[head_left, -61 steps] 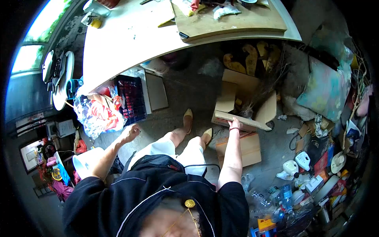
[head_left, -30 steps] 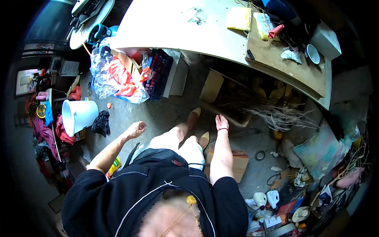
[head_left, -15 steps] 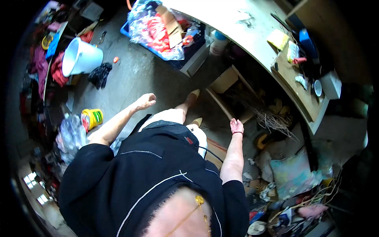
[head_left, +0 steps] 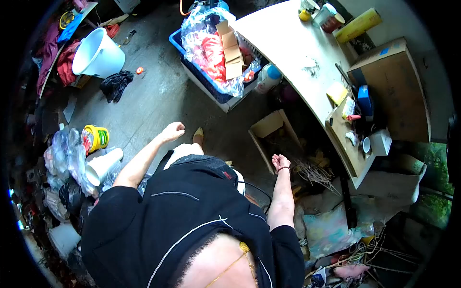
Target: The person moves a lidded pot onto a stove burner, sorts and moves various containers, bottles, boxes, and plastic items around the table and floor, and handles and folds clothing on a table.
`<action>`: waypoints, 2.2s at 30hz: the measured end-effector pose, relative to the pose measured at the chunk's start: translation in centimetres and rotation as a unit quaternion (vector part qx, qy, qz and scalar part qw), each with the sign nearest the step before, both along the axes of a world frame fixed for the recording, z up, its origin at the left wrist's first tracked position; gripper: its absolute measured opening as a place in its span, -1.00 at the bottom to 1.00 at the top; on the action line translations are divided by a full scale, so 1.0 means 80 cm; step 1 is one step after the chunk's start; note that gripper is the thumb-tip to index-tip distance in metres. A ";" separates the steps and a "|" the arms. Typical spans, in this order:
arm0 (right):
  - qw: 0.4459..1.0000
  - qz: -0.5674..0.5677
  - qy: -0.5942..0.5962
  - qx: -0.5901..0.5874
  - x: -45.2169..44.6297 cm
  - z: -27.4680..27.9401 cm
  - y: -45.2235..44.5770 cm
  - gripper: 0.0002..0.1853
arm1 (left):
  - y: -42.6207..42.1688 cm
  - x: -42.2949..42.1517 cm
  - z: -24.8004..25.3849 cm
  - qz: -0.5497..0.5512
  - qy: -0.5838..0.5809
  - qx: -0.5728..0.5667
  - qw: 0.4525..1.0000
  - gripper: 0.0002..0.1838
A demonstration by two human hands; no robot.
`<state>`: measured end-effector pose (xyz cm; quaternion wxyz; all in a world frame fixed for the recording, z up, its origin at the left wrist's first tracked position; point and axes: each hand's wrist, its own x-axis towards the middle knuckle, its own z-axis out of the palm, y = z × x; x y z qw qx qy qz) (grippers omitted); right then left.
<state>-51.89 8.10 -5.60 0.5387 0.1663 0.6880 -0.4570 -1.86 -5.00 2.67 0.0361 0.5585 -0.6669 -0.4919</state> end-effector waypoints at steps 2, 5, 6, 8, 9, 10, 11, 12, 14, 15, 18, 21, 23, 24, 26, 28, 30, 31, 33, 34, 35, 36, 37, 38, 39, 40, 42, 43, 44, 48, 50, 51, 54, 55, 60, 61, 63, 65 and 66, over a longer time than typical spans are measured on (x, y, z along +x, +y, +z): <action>0.998 0.055 0.033 0.005 0.013 0.000 -0.033 -0.84 | -0.020 0.028 -0.009 -0.002 0.003 0.000 1.000 -0.67; 0.986 0.146 0.083 0.017 0.037 -0.004 -0.082 -0.85 | -0.041 0.066 -0.020 0.031 -0.003 0.043 0.999 -0.67; 0.982 0.158 0.103 0.018 0.049 0.005 -0.100 -0.87 | -0.051 0.077 -0.020 0.056 -0.013 0.042 0.997 -0.69; 0.974 0.181 0.133 0.013 0.067 0.011 -0.135 -0.90 | -0.074 0.095 -0.017 0.076 -0.040 0.033 0.996 -0.70; 0.971 0.192 0.143 0.008 0.073 0.009 -0.152 -0.91 | -0.085 0.103 -0.020 0.073 -0.039 0.037 0.996 -0.70; 0.973 0.182 0.142 0.003 0.080 0.013 -0.171 -0.90 | -0.098 0.113 -0.025 0.069 -0.038 0.030 0.996 -0.70; 0.967 0.196 0.159 -0.019 0.081 0.004 -0.185 -0.87 | -0.110 0.116 -0.023 0.065 -0.038 0.023 0.997 -0.70; 0.967 0.192 0.163 -0.027 0.080 -0.005 -0.200 -0.84 | -0.123 0.119 -0.021 0.042 -0.046 0.014 0.998 -0.70; 0.964 0.192 0.181 -0.036 0.080 -0.015 -0.235 -0.77 | -0.142 0.123 -0.023 0.044 -0.044 0.019 0.998 -0.70; 0.961 0.195 0.195 -0.037 0.079 -0.020 -0.252 -0.73 | -0.151 0.125 -0.026 0.048 -0.044 0.021 0.998 -0.70; 0.948 0.196 0.248 -0.025 0.076 -0.020 -0.306 -0.54 | -0.167 0.121 -0.022 0.045 -0.063 0.018 0.997 -0.71; 0.875 0.287 0.389 0.010 0.040 -0.077 -0.359 -0.44 | -0.166 0.121 -0.038 0.051 -0.078 0.044 0.995 -0.71; 0.812 0.359 0.456 0.065 0.046 -0.034 -0.403 -0.43 | -0.159 0.116 -0.040 0.077 -0.077 0.086 0.990 -0.71; 0.802 0.339 0.493 -0.015 0.034 -0.069 -0.420 -0.45 | -0.155 0.114 -0.040 0.096 -0.071 0.111 0.987 -0.71; 0.726 0.440 0.529 0.008 -0.005 -0.145 -0.464 -0.45 | -0.139 0.114 -0.051 0.120 -0.078 0.126 0.982 -0.70; 0.632 0.505 0.582 0.083 -0.022 -0.185 -0.500 -0.46 | -0.115 0.121 -0.077 0.148 -0.096 0.138 0.975 -0.69; 0.646 0.494 0.575 0.093 -0.031 -0.208 -0.526 -0.46 | -0.087 0.118 -0.090 0.167 -0.129 0.172 0.962 -0.71; 0.662 0.478 0.569 0.093 -0.030 -0.211 -0.537 -0.46 | -0.076 0.114 -0.092 0.164 -0.154 0.182 0.957 -0.72; 0.692 0.454 0.554 0.091 -0.037 -0.239 -0.547 -0.46 | -0.056 0.108 -0.102 0.153 -0.166 0.198 0.954 -0.74; 0.699 0.450 0.550 0.090 -0.037 -0.252 -0.553 -0.46 | -0.047 0.103 -0.106 0.174 -0.149 0.218 0.949 -0.75; 0.709 0.440 0.544 0.089 -0.038 -0.262 -0.555 -0.47 | -0.046 0.097 -0.109 0.194 -0.132 0.238 0.942 -0.75; 0.717 0.434 0.538 0.088 -0.039 -0.273 -0.557 -0.47 | -0.059 0.076 -0.097 0.192 -0.137 0.225 0.945 -0.76; 0.725 0.426 0.533 0.085 -0.040 -0.286 -0.558 -0.47 | -0.064 0.067 -0.098 0.212 -0.147 0.251 0.933 -0.76; 0.733 0.420 0.529 0.082 -0.043 -0.300 -0.558 -0.47 | -0.068 0.060 -0.103 0.215 -0.148 0.254 0.931 -0.76; 0.741 0.411 0.526 0.078 -0.048 -0.311 -0.557 -0.47 | -0.073 0.055 -0.108 0.216 -0.148 0.257 0.930 -0.76; 0.748 0.406 0.521 0.070 -0.047 -0.319 -0.555 -0.47 | -0.076 0.052 -0.116 0.218 -0.153 0.259 0.929 -0.76; 0.759 0.394 0.514 0.063 -0.051 -0.327 -0.546 -0.47 | -0.087 0.045 -0.136 0.224 -0.125 0.241 0.936 -0.74; 0.764 0.389 0.512 0.057 -0.052 -0.328 -0.541 -0.48 | -0.100 0.034 -0.137 0.221 -0.126 0.244 0.936 -0.74; 0.768 0.383 0.511 0.052 -0.052 -0.327 -0.536 -0.48 | -0.120 0.018 -0.137 0.204 -0.132 0.229 0.943 -0.73; 0.784 0.369 0.497 0.040 -0.046 -0.312 -0.503 -0.48 | -0.161 -0.014 -0.157 0.183 -0.084 0.196 0.960 -0.70; 0.797 0.355 0.488 0.038 -0.049 -0.303 -0.478 -0.48 | -0.175 -0.028 -0.162 0.174 -0.068 0.202 0.961 -0.70; 0.802 0.349 0.484 0.037 -0.048 -0.299 -0.470 -0.48 | -0.177 -0.035 -0.164 0.174 -0.053 0.199 0.963 -0.70; 0.815 0.338 0.470 0.036 -0.041 -0.291 -0.450 -0.49 | -0.182 -0.061 -0.166 0.159 -0.055 0.237 0.957 -0.70; 0.820 0.331 0.465 0.035 -0.040 -0.288 -0.443 -0.49 | -0.181 -0.069 -0.166 0.154 -0.051 0.260 0.952 -0.69; 0.843 0.302 0.444 0.027 -0.030 -0.308 -0.434 -0.49 | -0.150 -0.068 -0.221 0.049 -0.067 0.208 0.975 -0.66; 0.846 0.298 0.443 0.024 -0.029 -0.314 -0.437 -0.49 | -0.150 -0.074 -0.230 0.006 -0.073 0.143 0.987 -0.66; 0.851 0.290 0.437 0.016 -0.024 -0.327 -0.442 -0.49 | -0.174 -0.098 -0.202 -0.013 -0.073 0.131 0.989 -0.69; 0.856 0.285 0.432 0.011 -0.017 -0.339 -0.447 -0.49 | -0.181 -0.107 -0.192 0.137 -0.079 0.033 0.987 -0.71; 0.856 0.286 0.431 0.007 -0.013 -0.343 -0.449 -0.49 | -0.210 -0.144 -0.147 0.256 -0.071 0.045 0.963 -0.74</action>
